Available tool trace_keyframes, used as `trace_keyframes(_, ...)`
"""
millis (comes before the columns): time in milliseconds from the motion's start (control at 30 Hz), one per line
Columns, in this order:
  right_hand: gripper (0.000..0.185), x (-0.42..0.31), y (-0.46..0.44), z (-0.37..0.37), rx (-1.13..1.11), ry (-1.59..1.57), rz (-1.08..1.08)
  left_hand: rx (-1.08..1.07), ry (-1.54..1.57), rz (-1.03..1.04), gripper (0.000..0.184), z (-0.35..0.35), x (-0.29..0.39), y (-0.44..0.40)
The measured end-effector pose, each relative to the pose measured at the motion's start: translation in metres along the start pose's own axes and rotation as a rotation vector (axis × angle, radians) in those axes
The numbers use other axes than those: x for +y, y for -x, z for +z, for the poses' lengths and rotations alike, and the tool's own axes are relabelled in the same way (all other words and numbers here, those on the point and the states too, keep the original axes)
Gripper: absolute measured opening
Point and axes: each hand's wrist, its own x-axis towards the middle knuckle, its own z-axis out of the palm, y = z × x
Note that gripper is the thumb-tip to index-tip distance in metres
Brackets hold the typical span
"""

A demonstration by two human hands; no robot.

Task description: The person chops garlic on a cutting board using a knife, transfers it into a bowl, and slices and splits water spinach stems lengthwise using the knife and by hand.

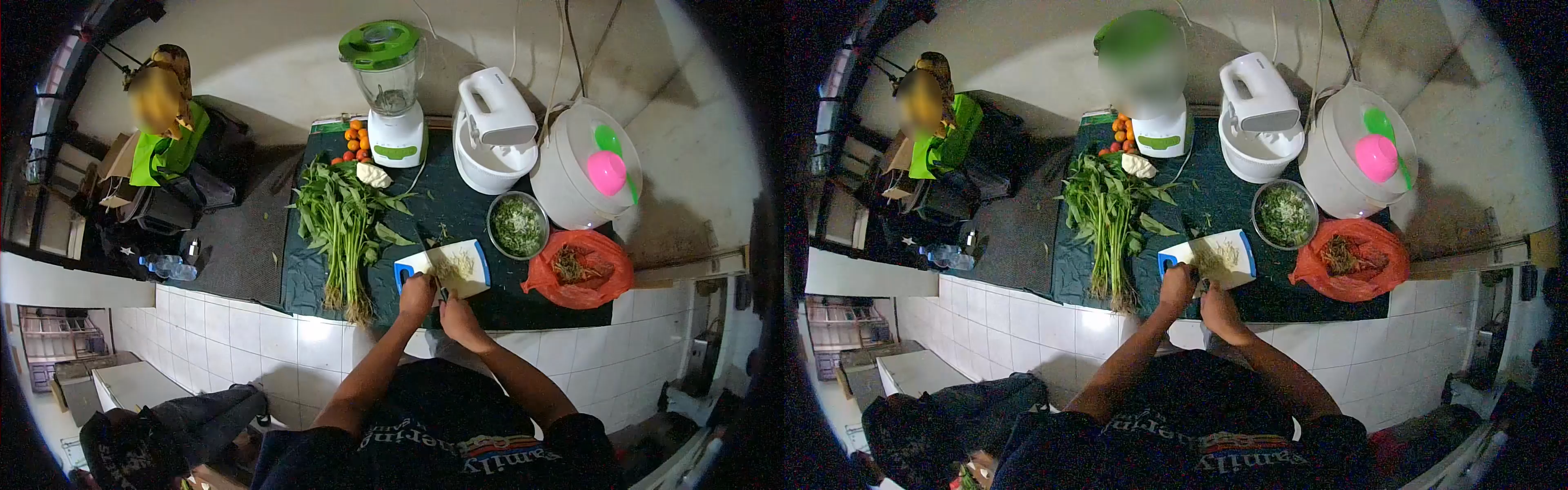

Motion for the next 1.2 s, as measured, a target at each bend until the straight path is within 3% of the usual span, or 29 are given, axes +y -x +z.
trace_keyframes(300, 0.034, 0.014, -0.011, 0.017, -0.003, 0.054, 0.063, 0.013, -0.035, 0.033, 0.016, -0.004, 0.007, 0.007)
trace_keyframes(500, 0.033, -0.001, -0.003, -0.005, 0.001, 0.046, -0.055, 0.021, -0.097, 0.115, 0.011, -0.006, 0.004, 0.012)
trace_keyframes(600, 0.034, 0.003, 0.007, -0.002, -0.022, 0.032, -0.045, 0.004, -0.091, 0.03, 0.012, -0.009, 0.011, 0.013)
trace_keyframes(767, 0.036, 0.012, -0.004, 0.017, 0.004, 0.058, 0.045, 0.06, -0.073, 0.059, 0.016, -0.003, 0.005, 0.013)
trace_keyframes(867, 0.04, 0.024, -0.021, 0.025, -0.02, 0.041, -0.028, 0.064, -0.037, 0.04, 0.017, -0.001, 0.004, 0.012)
trace_keyframes(1033, 0.039, -0.004, 0.003, -0.004, -0.054, 0.043, 0.013, 0.059, 0.012, -0.019, 0.017, -0.007, 0.011, 0.013)
trace_keyframes(1200, 0.034, 0.01, 0.005, 0.015, -0.066, 0.042, 0.071, 0.062, -0.081, -0.017, 0.016, -0.002, 0.011, 0.015)
